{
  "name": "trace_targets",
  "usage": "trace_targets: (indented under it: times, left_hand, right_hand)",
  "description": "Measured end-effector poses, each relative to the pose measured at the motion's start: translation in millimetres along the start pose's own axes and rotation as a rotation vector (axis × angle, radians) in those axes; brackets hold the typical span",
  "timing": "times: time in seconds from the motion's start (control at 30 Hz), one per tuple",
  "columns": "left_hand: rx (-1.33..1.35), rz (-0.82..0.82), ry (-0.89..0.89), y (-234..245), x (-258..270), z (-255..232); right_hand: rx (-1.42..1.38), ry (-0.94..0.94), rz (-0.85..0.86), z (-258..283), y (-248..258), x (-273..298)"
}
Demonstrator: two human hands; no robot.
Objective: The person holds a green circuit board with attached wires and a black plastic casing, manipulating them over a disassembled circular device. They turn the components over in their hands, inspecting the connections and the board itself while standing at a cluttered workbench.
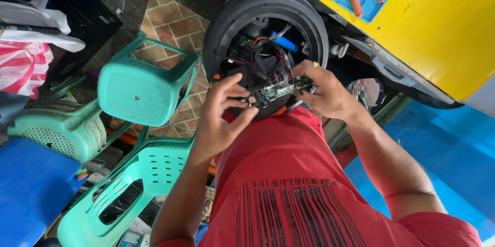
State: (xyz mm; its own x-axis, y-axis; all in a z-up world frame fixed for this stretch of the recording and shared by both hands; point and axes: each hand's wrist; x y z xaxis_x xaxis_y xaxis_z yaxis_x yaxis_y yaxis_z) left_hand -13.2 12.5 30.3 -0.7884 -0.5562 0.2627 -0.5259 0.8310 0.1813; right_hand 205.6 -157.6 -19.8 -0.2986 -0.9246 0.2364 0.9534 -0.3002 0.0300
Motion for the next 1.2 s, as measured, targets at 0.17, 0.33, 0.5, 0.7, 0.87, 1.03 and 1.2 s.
trace_targets:
  times: [0.17,0.33,0.5,0.7,0.87,1.03,1.2]
  left_hand:
    - [-0.563,-0.214,-0.037,15.3,-2.7,25.8]
    - [-0.833,-0.202,0.005,4.9,-1.9,31.0]
    - [-0.873,-0.095,0.048,12.4,-12.1,28.8]
    - [-0.761,0.033,0.158,16.7,-13.6,45.5]
    - [-0.912,0.132,0.219,25.6,-21.7,24.2]
    - [-0.846,0.247,0.221,31.9,-28.1,21.2]
    - [-0.316,0.317,0.304,28.5,-22.9,14.3]
  right_hand:
    - [-0.078,-0.087,0.011,10.6,17.7,-2.4]
    - [-0.049,-0.115,0.063,32.2,31.3,-11.2]
    - [0.0,-0.162,0.083,44.4,35.3,-16.4]
    - [-0.02,-0.202,0.085,38.2,37.4,-15.8]
    - [-0.032,-0.194,0.108,36.2,40.2,-15.1]
    - [-0.025,-0.174,0.115,32.5,39.7,-14.9]
    - [-0.028,-0.188,0.106,31.2,39.7,-14.5]
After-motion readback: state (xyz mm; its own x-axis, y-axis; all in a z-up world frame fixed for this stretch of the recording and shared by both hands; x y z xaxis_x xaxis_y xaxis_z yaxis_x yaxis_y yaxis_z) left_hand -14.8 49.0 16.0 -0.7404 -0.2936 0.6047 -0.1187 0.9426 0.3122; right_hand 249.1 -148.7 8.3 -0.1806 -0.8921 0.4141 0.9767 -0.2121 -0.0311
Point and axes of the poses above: each hand's wrist, its own x-axis away from the middle knuckle, its own y-axis out of the back of the hand, z = x × y, and after that the axes turned 10 degrees about -x, right-handed
